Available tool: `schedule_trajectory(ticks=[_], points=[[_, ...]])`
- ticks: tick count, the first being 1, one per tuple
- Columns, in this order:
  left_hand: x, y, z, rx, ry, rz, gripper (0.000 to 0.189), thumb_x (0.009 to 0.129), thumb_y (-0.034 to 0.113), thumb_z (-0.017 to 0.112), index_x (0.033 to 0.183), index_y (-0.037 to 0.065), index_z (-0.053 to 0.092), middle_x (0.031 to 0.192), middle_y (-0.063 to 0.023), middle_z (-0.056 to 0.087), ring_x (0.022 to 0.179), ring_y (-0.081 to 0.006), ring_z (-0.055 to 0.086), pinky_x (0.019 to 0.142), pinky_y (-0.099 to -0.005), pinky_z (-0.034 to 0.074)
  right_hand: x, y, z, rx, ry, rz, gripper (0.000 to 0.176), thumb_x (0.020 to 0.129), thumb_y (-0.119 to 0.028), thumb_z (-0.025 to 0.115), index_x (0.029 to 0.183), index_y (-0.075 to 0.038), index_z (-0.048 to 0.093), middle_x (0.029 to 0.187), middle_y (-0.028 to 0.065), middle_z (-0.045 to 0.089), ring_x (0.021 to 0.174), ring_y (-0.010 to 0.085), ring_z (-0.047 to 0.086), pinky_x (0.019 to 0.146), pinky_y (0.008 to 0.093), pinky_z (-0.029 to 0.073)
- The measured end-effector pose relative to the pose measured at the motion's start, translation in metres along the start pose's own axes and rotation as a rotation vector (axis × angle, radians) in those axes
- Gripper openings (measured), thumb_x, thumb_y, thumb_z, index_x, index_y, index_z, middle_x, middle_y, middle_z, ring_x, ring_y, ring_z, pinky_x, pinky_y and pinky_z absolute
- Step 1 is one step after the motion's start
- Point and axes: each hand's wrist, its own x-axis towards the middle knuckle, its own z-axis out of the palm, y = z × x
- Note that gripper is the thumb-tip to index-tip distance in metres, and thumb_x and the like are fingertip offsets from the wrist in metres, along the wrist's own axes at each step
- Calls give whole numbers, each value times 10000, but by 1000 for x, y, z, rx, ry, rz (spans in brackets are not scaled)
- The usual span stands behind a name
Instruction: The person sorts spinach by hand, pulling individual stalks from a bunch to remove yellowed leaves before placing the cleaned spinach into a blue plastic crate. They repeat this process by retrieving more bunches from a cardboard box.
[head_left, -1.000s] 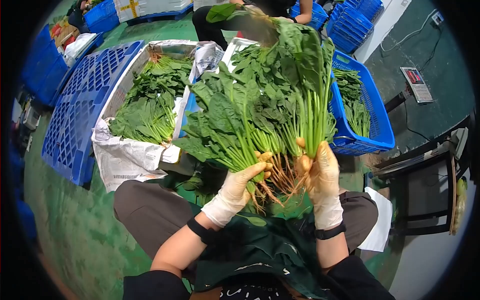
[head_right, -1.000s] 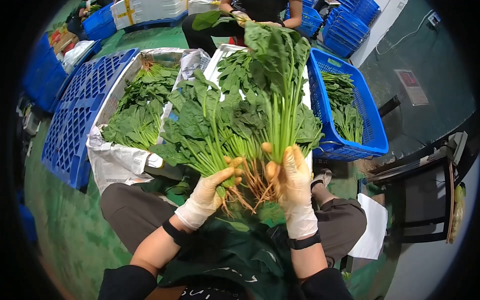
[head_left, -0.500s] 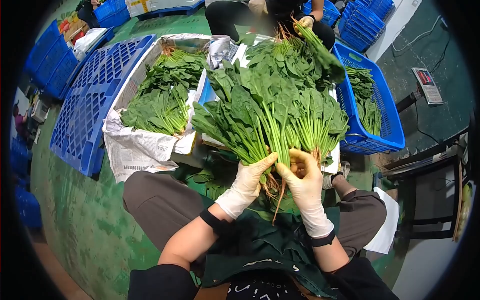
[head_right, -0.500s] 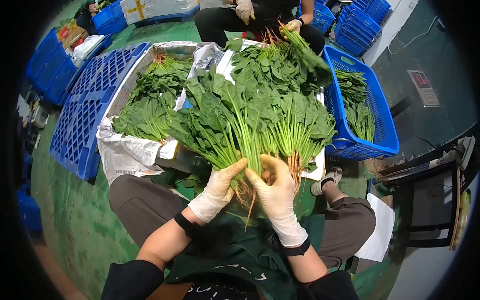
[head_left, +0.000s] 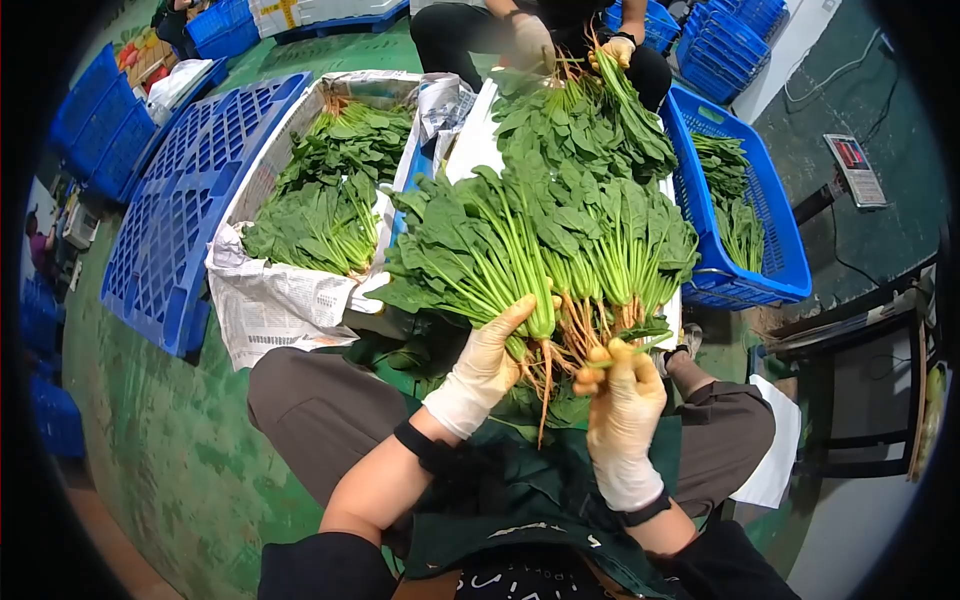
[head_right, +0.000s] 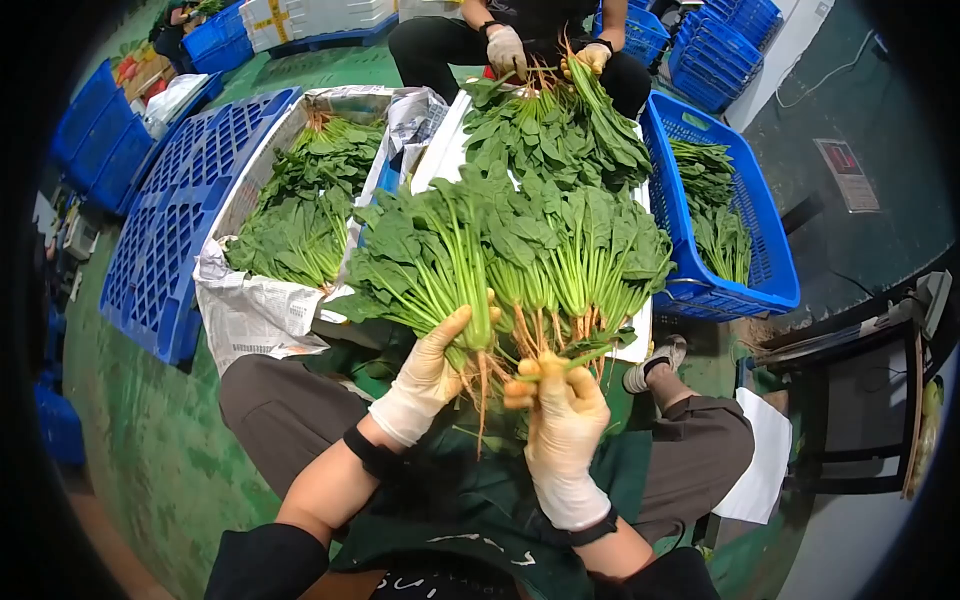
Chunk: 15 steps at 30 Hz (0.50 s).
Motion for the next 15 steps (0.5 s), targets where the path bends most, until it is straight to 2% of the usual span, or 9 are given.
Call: schedule_trajectory(ticks=[1,3,5,6,7,9,10,12,15], points=[[-3,4,8,14,-1,27,421,884,154,575,1252,-16,460,1087,-111,610,899,-176,629,735,-302,550,-2,-9,-10,177,-189,109,219,895,-179,581,930,37,566,818,148,639,624,187,638,501,289,532],[-7,9,9,66,-61,21,418,886,141,570,1253,-22,457,1103,-117,604,919,-184,624,763,-304,541,2,-33,-17,-12,-320,362,268,880,-231,610,945,27,582,809,134,638,586,155,608,501,243,493],[-9,9,16,121,-125,7,415,887,129,564,1255,-29,454,1118,-124,597,940,-193,619,791,-306,531,5,-27,-4,-567,-200,67,310,842,-254,663,976,17,597,792,90,623,566,125,546,517,197,433],[-12,8,23,217,-121,54,420,884,119,568,1259,-28,448,1130,-128,590,959,-200,612,817,-315,521,13,-14,0,-665,-240,-217,361,778,-228,721,1006,28,608,764,50,590,568,107,485,530,194,395],[-14,7,26,312,-116,104,426,881,109,571,1263,-27,441,1142,-132,583,977,-208,604,843,-323,510,18,-19,7,-999,-265,-444,377,723,-142,744,1028,36,611,762,47,563,577,104,482,531,216,402],[-13,4,20,352,-147,93,428,880,130,587,1256,-18,447,1157,-127,574,1018,-220,584,872,-331,493,25,-12,9,-1060,-316,-426,386,692,-102,756,1036,10,623,796,81,564,564,127,487,535,242,414],[-11,2,20,294,-66,123,383,855,126,625,1195,1,500,1112,-96,596,976,-184,586,831,-300,487,27,-8,8,-1058,-316,-428,386,692,-102,756,1036,10,623,796,81,564,564,127,487,535,242,414],[-9,1,21,234,27,186,340,828,160,671,1119,26,557,1054,-58,623,932,-145,586,787,-265,478,30,-1,6,-1003,-202,-604,377,691,-93,760,1039,-25,633,845,103,573,570,148,503,541,256,430],[-9,-6,24,183,33,155,336,824,152,674,1116,34,558,1044,-53,627,928,-139,586,780,-264,483,29,13,4,-1065,-224,-702,371,692,-94,761,1038,-39,638,875,116,580,586,145,521,548,260,446]])
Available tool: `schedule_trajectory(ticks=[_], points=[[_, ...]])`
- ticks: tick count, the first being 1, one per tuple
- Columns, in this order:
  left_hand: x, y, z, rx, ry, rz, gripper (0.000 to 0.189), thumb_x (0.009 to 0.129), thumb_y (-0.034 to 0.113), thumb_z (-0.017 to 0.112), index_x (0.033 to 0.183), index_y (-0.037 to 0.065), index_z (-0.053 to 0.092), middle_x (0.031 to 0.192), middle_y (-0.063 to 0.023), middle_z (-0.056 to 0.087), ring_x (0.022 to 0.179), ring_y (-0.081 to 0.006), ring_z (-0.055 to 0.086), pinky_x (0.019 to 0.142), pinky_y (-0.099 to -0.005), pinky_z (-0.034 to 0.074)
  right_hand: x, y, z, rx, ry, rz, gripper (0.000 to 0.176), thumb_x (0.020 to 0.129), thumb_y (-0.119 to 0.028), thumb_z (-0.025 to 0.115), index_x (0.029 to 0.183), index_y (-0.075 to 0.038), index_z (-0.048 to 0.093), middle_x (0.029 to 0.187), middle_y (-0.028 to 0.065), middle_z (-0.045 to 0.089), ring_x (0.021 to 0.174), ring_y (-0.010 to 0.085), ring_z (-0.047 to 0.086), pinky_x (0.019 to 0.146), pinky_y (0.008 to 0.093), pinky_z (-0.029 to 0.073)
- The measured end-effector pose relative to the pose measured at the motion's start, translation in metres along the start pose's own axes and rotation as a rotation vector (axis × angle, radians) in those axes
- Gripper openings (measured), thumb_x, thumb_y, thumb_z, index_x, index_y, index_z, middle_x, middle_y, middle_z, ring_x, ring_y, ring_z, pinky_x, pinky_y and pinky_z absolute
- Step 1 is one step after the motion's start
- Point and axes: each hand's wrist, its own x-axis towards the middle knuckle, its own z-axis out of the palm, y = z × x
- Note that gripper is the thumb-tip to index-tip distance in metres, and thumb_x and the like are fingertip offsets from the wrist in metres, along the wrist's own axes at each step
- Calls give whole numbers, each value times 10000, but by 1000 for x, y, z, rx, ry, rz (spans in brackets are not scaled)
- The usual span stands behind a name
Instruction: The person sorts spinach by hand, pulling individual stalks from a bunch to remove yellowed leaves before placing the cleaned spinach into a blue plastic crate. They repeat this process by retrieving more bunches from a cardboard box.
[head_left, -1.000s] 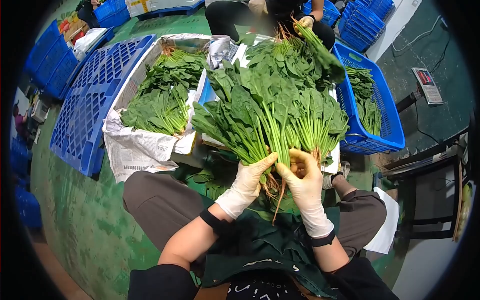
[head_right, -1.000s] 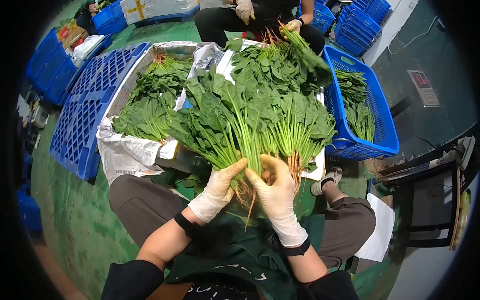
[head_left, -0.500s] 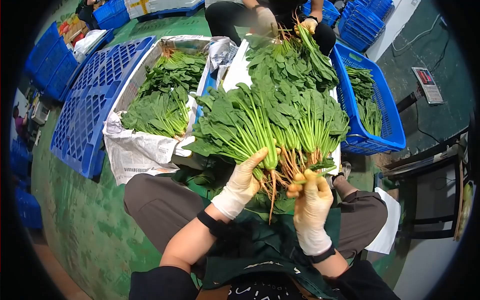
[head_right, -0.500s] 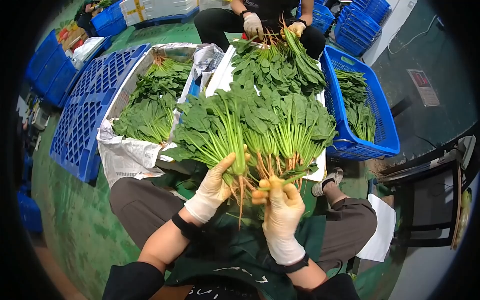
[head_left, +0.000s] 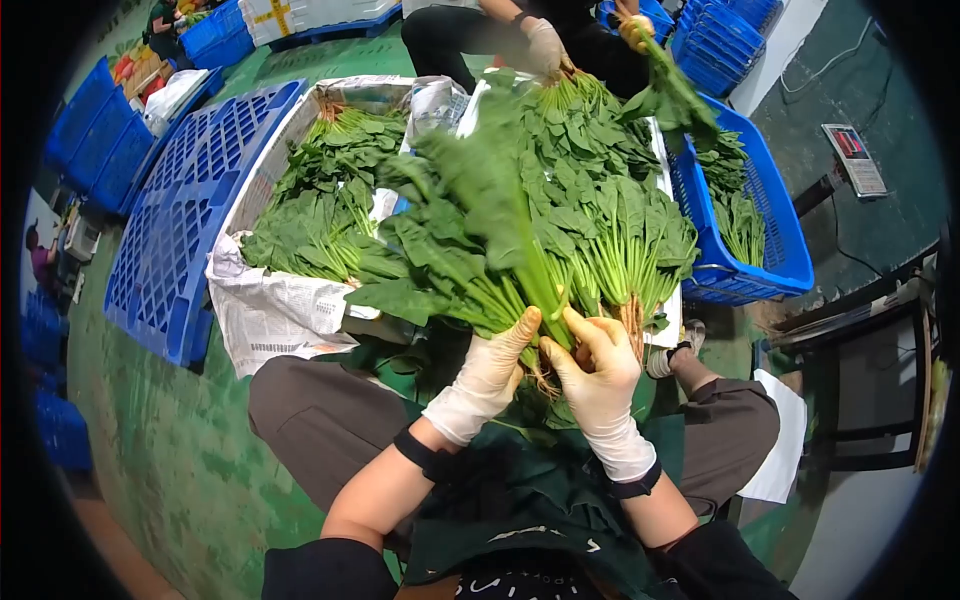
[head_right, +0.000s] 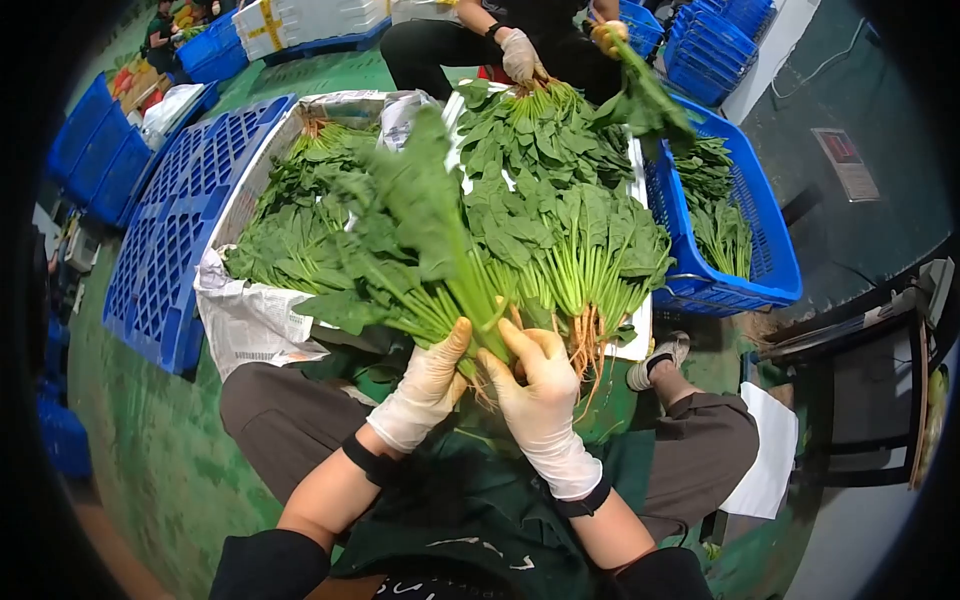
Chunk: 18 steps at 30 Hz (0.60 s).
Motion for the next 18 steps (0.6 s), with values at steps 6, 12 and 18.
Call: schedule_trajectory(ticks=[6,12,18], points=[[2,-4,-15,46,-13,-17,397,868,198,613,1199,9,504,1135,-89,585,998,-189,581,855,-323,500,-5,-3,-1,110,-91,65,330,695,-81,758,1005,-33,655,906,103,587,606,137,539,560,244,456],[0,3,-12,-6,-123,-121,366,877,168,593,1194,3,511,1087,-123,603,959,-215,603,816,-347,524,-2,-1,-6,146,-86,12,247,716,-57,734,951,-30,664,860,79,593,590,116,528,537,231,439],[6,33,-20,-30,-84,-10,417,815,60,597,1210,29,468,972,-95,575,886,-218,592,790,-342,530,12,22,-22,315,172,179,185,777,-7,644,961,-4,627,835,49,581,654,86,517,606,210,432]])
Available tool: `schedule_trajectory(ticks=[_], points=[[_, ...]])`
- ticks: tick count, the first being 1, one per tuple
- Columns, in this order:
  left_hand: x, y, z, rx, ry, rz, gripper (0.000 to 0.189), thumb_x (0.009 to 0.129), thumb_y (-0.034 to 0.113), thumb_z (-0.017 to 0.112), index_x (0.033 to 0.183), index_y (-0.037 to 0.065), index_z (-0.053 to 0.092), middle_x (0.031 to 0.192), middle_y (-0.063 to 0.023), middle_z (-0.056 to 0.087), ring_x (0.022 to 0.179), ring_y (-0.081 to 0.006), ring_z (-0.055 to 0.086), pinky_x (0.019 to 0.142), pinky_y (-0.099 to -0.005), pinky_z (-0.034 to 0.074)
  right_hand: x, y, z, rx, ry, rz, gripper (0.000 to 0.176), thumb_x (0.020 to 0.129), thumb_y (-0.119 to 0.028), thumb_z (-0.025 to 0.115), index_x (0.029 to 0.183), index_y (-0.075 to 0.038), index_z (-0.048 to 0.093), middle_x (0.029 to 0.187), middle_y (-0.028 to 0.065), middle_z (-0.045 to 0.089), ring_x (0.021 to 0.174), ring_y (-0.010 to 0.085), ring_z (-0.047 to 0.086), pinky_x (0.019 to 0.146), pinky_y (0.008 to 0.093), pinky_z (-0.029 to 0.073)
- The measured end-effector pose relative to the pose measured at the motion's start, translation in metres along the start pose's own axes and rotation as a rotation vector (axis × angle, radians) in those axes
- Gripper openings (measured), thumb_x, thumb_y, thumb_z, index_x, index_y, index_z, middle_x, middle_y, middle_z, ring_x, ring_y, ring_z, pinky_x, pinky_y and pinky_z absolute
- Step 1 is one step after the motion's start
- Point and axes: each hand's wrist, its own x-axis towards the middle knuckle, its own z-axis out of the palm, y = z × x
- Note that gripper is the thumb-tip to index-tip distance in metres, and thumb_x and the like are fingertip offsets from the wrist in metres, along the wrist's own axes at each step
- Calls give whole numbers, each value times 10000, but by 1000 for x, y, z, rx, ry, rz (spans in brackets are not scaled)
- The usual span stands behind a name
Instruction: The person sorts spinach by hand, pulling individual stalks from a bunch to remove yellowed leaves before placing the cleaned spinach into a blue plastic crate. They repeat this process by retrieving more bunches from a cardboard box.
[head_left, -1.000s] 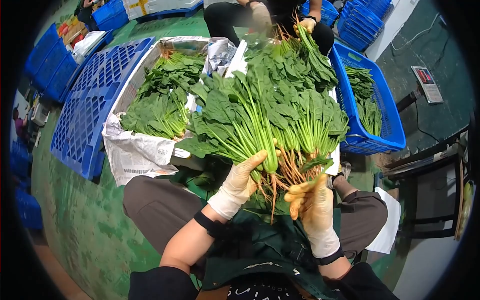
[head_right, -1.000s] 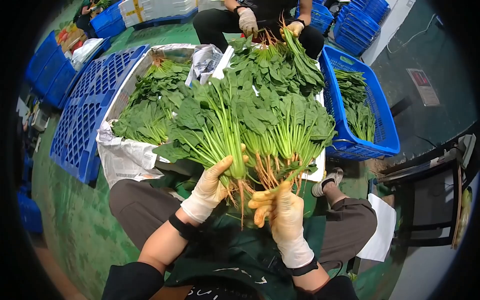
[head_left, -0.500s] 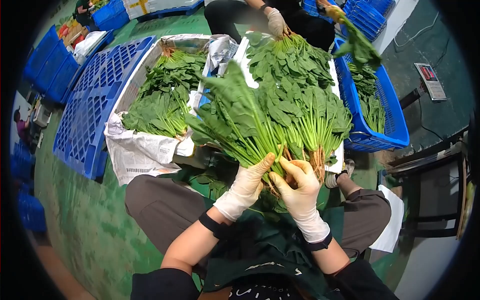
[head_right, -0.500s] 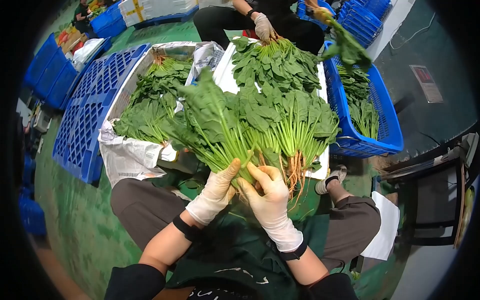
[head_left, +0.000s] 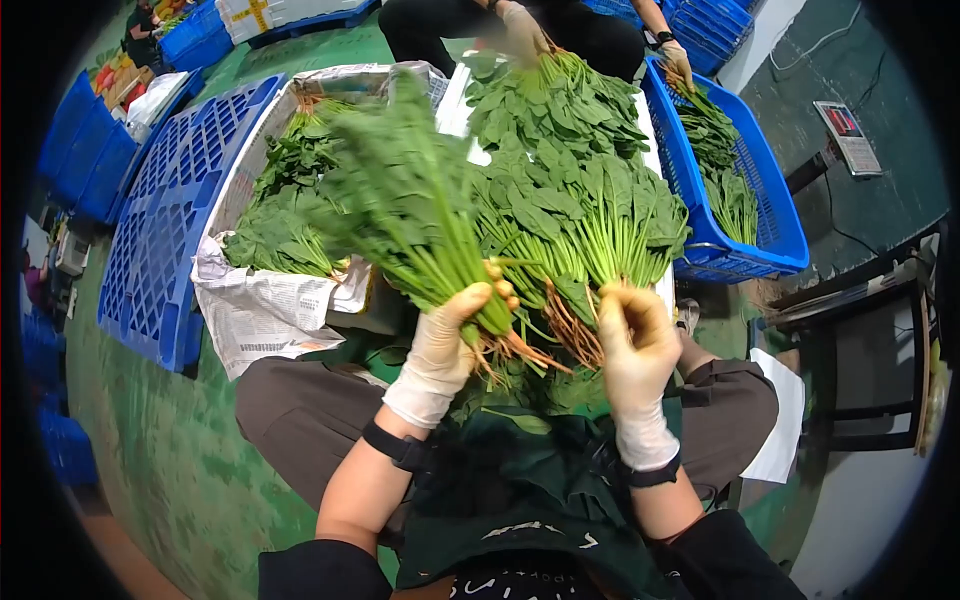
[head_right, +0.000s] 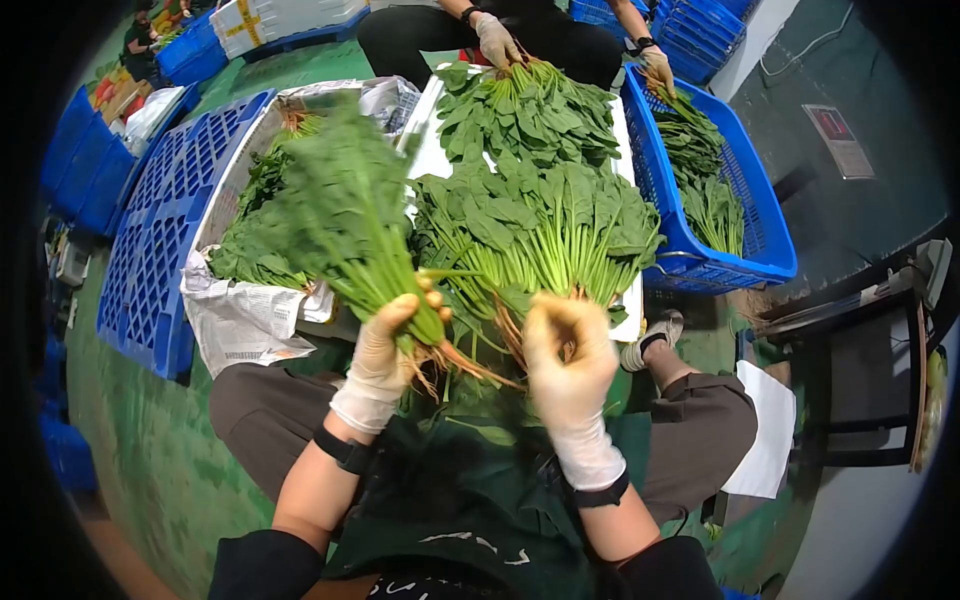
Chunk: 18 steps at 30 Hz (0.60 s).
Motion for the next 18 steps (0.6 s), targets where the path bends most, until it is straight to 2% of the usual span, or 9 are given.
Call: schedule_trajectory(ticks=[2,4,6,9,10,12,14,15,18], points=[[-1,3,9,-55,-9,171,502,801,34,610,1260,77,412,981,-73,522,885,-193,551,807,-350,510,22,-2,-3,-152,40,-87,287,776,-3,626,1061,-12,593,887,59,571,704,109,524,649,229,443],[-2,6,8,-57,-18,172,541,804,18,605,1288,110,384,994,-66,505,866,-170,525,792,-355,498,32,-21,8,-272,-152,-180,483,744,-8,605,1217,-24,510,1112,123,560,932,241,558,820,331,450],[-4,9,14,-42,20,193,521,797,0,617,1259,87,392,944,-71,549,798,-183,548,747,-363,496,28,-15,25,-347,-392,-335,514,757,-68,589,1259,-54,483,1202,162,535,1074,315,525,910,387,419],[-6,16,11,-69,-36,211,529,815,35,630,1277,88,379,939,-61,534,803,-165,537,745,-339,491,18,-12,13,-318,-1193,-45,409,787,-142,549,1192,-93,563,1068,169,612,1029,328,561,907,396,432],[-7,20,10,-95,-57,222,535,817,39,629,1286,92,376,944,-57,530,811,-163,535,749,-333,489,20,-17,6,-160,-1069,-60,344,778,-146,573,1110,-63,607,936,163,641,913,311,602,846,387,463],[-8,24,8,-115,-73,236,536,816,37,626,1290,76,379,956,-53,524,824,-160,533,757,-330,487,37,-17,-5,-289,-538,134,293,772,-184,624,1028,-43,625,870,165,635,860,295,609,784,374,482],[-6,26,9,-91,-48,233,513,815,32,622,1275,49,398,945,-50,527,817,-160,537,754,-333,493,66,-8,-15,-599,-284,103,334,746,-237,685,996,-28,611,865,169,628,837,294,615,745,365,488],[-5,23,7,-98,-27,216,463,813,28,618,1236,31,432,947,-54,537,822,-165,545,751,-334,502,71,20,-20,-809,-284,-106,391,696,-225,754,979,-3,600,779,126,625,684,241,605,633,315,497],[-4,18,8,-113,-9,158,426,815,28,616,1208,34,454,953,-60,548,834,-170,554,743,-335,510,74,44,-16,-966,-490,38,486,642,-276,783,985,6,584,778,167,638,737,307,632,674,367,502]])
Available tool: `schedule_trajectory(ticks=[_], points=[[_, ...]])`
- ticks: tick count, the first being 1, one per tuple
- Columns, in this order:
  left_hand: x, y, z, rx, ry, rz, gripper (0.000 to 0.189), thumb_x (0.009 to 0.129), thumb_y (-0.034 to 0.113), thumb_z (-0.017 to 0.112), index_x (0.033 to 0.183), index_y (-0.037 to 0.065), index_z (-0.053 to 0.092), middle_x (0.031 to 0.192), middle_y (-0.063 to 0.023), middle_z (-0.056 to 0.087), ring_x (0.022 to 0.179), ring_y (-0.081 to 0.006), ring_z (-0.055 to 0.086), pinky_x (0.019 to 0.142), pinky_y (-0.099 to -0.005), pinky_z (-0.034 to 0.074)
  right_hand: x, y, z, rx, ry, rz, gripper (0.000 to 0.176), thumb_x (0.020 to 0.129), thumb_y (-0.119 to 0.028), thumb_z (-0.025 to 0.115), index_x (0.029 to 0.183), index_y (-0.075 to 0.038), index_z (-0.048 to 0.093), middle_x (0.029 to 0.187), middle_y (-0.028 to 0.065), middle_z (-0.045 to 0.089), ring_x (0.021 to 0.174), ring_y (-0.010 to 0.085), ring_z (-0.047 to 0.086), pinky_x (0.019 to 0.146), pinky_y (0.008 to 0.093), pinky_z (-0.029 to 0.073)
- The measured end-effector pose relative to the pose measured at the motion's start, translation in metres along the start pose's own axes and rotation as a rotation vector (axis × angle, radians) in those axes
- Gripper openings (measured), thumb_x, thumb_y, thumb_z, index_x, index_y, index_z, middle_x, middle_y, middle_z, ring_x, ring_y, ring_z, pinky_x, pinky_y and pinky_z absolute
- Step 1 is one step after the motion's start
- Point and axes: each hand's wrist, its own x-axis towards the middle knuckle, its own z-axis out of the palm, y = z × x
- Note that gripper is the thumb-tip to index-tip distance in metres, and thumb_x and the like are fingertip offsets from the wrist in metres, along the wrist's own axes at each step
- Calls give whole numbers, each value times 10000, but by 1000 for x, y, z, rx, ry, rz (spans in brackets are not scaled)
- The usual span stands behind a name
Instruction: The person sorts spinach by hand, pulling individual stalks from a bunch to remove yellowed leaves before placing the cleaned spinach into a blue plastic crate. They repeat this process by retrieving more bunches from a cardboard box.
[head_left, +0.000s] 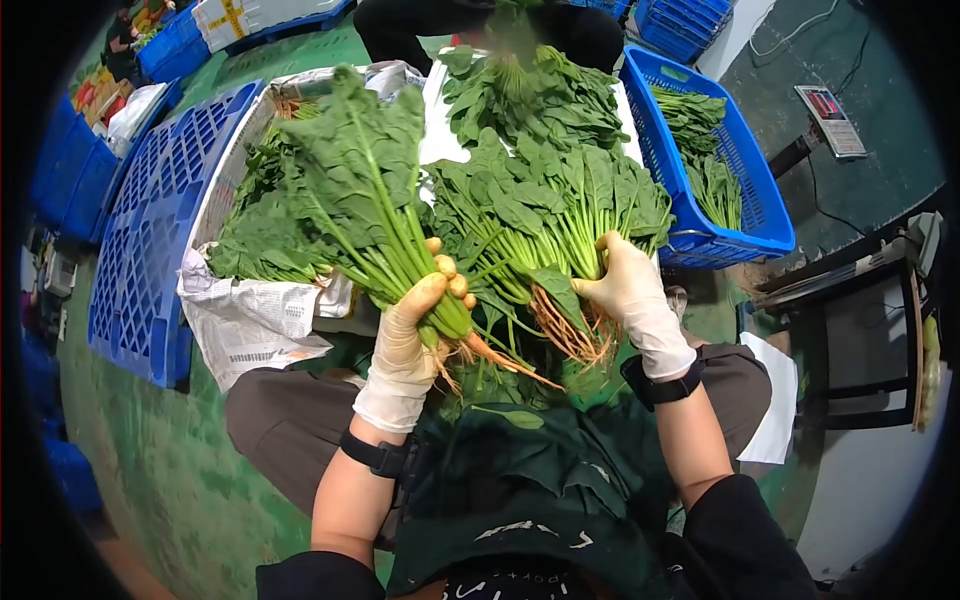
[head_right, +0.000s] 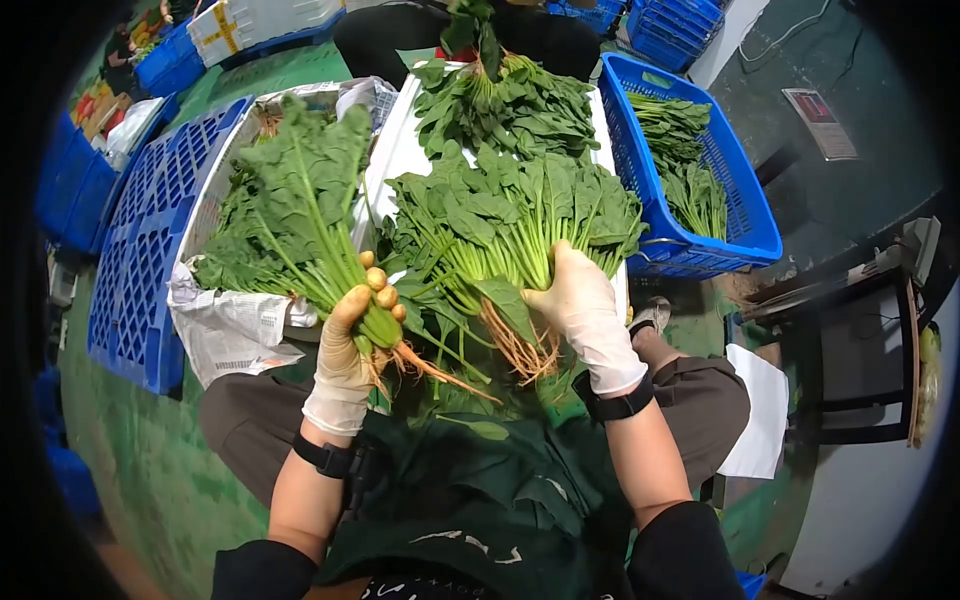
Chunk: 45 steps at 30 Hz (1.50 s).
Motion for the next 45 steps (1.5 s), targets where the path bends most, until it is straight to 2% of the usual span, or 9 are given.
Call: schedule_trajectory(ticks=[3,7,14,20,31,34,40,42,45], points=[[-4,-5,-2,11,46,-67,374,821,24,601,1175,32,481,1026,-84,579,930,-198,584,782,-342,533,3,7,-5,106,25,42,419,677,-253,729,974,9,591,835,196,634,821,353,616,754,392,489],[-5,-8,6,41,120,-220,262,824,55,598,1076,-3,556,949,-96,629,879,-225,631,760,-360,556,-1,11,-36,645,124,178,381,815,-254,651,1060,36,616,787,95,662,635,135,612,581,263,468],[-6,-25,9,131,182,-222,374,824,4,595,1167,57,456,944,-71,598,819,-179,606,722,-342,562,-41,-25,-72,1447,239,171,338,901,-274,575,1053,27,592,847,83,652,623,92,578,514,200,438],[-8,-51,17,260,192,-164,283,795,51,684,1061,25,592,927,-40,644,801,-131,619,700,-248,518,-66,-62,-5,1125,199,133,160,873,-129,616,929,21,631,736,0,547,656,58,492,578,197,386],[-11,-55,5,178,133,-123,290,784,-15,651,1062,22,578,972,-52,637,838,-149,616,735,-267,508,-84,-87,23,573,595,-244,184,772,-20,690,944,35,660,848,113,657,687,133,609,635,243,480],[-10,-48,3,70,122,-238,283,791,-3,640,1066,14,576,973,-62,637,840,-156,619,735,-275,515,-96,-89,26,769,522,-122,165,781,-37,682,935,8,648,817,129,663,697,199,642,628,278,493],[-9,-38,-9,45,16,-307,283,842,89,605,1085,-51,568,977,-124,645,845,-194,643,706,-294,557,-118,-75,12,1596,96,309,176,842,-134,663,888,35,638,838,59,660,702,93,589,657,203,466],[-11,-33,-8,86,-3,-326,300,834,73,609,1101,-52,553,988,-130,641,854,-198,644,708,-297,559,-120,-51,-1,967,-145,241,241,789,-208,723,767,19,647,716,42,651,624,78,559,586,211,446],[-13,-38,-5,190,-41,-330,328,820,52,617,1123,-43,537,991,-135,638,847,-198,643,705,-302,561,-107,-44,-19,787,156,166,336,801,-299,707,713,11,611,626,30,600,561,66,493,529,238,407]])
